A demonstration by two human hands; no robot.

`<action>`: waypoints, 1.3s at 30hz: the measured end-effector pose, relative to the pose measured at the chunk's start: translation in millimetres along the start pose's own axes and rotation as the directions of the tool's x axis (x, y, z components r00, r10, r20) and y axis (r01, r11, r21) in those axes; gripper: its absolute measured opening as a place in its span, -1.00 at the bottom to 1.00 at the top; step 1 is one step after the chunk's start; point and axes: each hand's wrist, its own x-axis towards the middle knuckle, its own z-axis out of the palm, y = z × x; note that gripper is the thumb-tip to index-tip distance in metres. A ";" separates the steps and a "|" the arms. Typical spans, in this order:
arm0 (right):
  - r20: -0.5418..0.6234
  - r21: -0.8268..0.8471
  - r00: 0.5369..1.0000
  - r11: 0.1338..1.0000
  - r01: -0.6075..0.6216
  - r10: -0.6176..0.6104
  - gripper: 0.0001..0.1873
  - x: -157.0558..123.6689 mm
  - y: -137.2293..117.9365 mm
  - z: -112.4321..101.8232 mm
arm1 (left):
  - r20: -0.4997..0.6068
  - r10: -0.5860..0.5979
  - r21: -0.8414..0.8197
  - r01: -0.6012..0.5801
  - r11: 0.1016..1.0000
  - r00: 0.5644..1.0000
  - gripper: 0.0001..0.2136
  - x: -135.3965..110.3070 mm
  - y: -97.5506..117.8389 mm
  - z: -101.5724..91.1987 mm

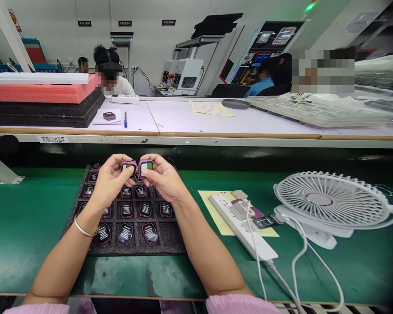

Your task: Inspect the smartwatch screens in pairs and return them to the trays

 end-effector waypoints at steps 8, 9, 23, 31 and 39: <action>-0.056 0.011 0.998 0.999 -0.034 0.035 -0.63 0.8 -1.5 1.2 | 0.000 -0.042 -0.053 0.042 0.998 0.999 -0.68 -1.7 1.6 0.4; -0.060 0.013 0.997 0.999 -0.038 0.039 -0.63 0.7 -1.9 1.4 | -0.001 -0.049 -0.071 0.049 0.996 0.999 -0.66 -1.6 1.8 0.2; -0.014 -0.034 1.000 0.999 -0.001 0.001 -0.64 -0.1 0.5 0.3 | 0.025 0.004 -0.008 -0.004 1.000 1.000 -0.73 -2.4 0.6 0.4; -0.029 -0.024 0.999 0.999 0.024 -0.025 -0.49 0.4 0.3 1.5 | 0.037 -0.021 -0.108 0.025 0.994 0.999 -0.56 -1.7 -0.1 1.9; -0.057 0.001 0.998 1.000 -0.023 0.023 -0.66 1.4 1.4 0.4 | 0.018 -0.093 -0.097 0.095 0.991 0.995 -0.57 -3.4 2.8 2.6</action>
